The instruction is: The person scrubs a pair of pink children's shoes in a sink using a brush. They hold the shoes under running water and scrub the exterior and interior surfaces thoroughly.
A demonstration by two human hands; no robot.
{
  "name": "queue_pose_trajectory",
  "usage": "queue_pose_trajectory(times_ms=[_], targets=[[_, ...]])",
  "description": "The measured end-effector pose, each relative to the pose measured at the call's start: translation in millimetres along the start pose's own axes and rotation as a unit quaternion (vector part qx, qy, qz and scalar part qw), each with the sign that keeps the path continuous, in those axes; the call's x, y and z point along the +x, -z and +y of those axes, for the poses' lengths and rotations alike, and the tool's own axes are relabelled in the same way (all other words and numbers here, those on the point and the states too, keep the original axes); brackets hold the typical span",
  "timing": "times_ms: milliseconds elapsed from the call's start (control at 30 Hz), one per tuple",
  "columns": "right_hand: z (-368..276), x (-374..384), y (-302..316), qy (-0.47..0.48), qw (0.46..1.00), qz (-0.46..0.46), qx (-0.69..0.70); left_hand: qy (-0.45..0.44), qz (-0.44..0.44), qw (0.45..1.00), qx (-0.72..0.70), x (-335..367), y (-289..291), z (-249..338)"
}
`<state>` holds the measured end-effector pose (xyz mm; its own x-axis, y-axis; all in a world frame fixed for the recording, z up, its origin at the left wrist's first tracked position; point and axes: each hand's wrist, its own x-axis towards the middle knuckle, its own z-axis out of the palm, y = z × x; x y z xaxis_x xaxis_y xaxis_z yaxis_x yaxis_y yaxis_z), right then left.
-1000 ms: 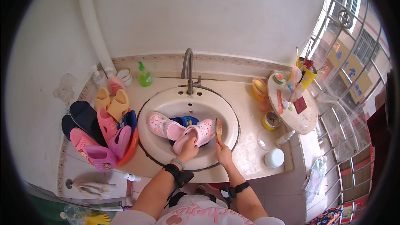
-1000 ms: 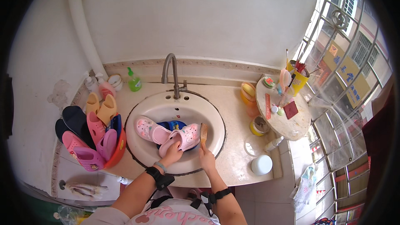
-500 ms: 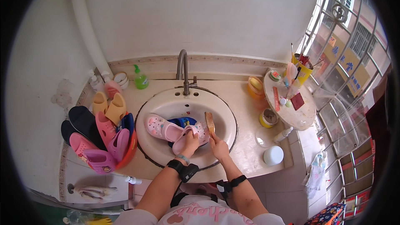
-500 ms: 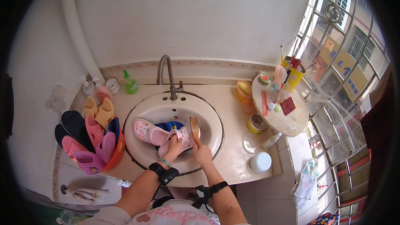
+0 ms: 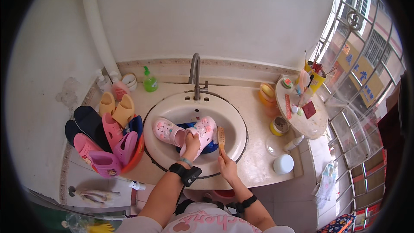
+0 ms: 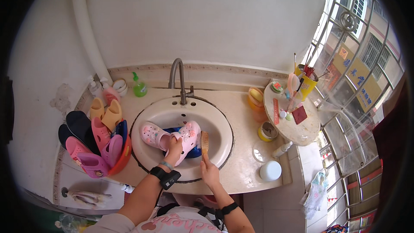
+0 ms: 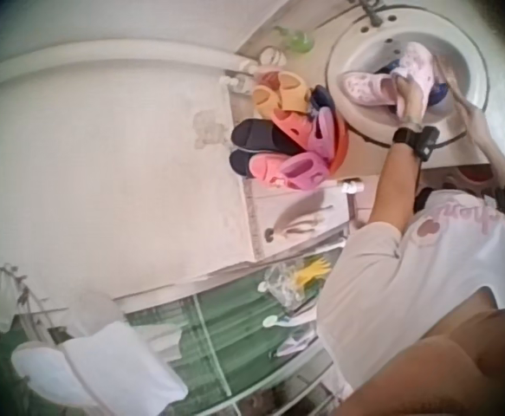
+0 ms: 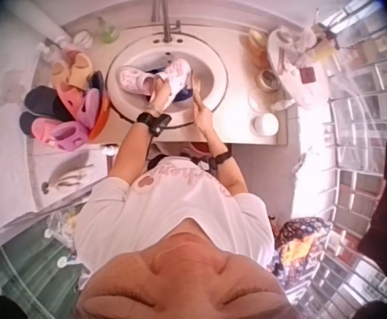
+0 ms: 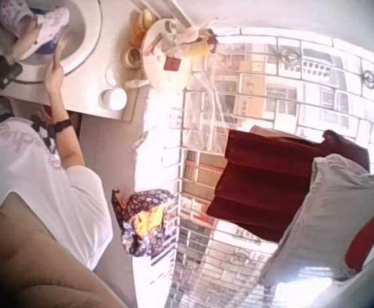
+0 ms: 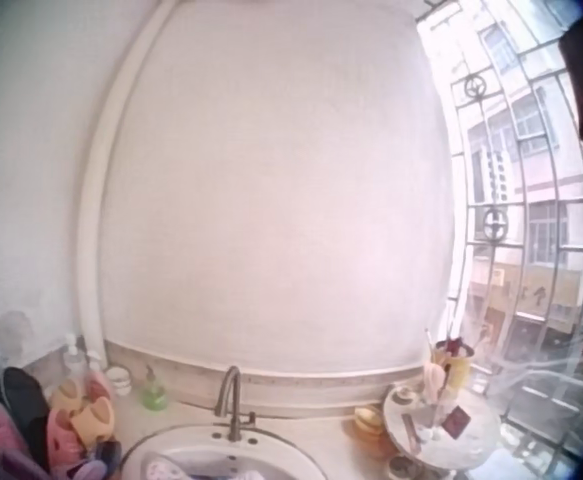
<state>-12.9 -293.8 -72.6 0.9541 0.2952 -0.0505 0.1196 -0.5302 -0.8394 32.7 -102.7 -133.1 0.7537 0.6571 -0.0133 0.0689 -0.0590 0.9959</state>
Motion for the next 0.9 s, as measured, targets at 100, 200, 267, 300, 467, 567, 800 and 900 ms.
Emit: queue_pose_trajectory(times_ms=[100, 200, 267, 300, 467, 567, 800, 900], targets=[[-22, 32, 3, 0.035, 0.999, 0.021, -0.009, -0.041, -0.01, 0.998, 0.051, -4, -4, -8], [-20, 65, 5, -0.002, 1.0, 0.019, -0.016, -0.019, -0.016, 0.998, 0.053, -8, -14, -12], [-13, 52, 4, 0.0, 0.999, 0.014, -0.038, -0.012, -0.012, 0.997, 0.079, -9, -14, -8], [-9, 44, 4, 0.004, 0.999, 0.011, -0.051, -0.009, -0.008, 0.996, 0.09, -7, -15, -6], [14, 7, -3, -0.017, 0.999, -0.026, -0.042, 0.012, -0.027, 0.997, 0.078, -8, -20, -18], [-10, 30, 3, -0.021, 0.996, -0.03, -0.082, 0.016, -0.035, 0.996, 0.078, -9, -22, -26], [2, 72, -2, -0.052, 0.997, -0.012, -0.055, 0.011, -0.041, 0.991, 0.127, -17, -20, -21], [9, 37, 7, -0.081, 0.994, -0.038, -0.06, -0.029, -0.021, 0.993, 0.114, -15, -22, -41]])
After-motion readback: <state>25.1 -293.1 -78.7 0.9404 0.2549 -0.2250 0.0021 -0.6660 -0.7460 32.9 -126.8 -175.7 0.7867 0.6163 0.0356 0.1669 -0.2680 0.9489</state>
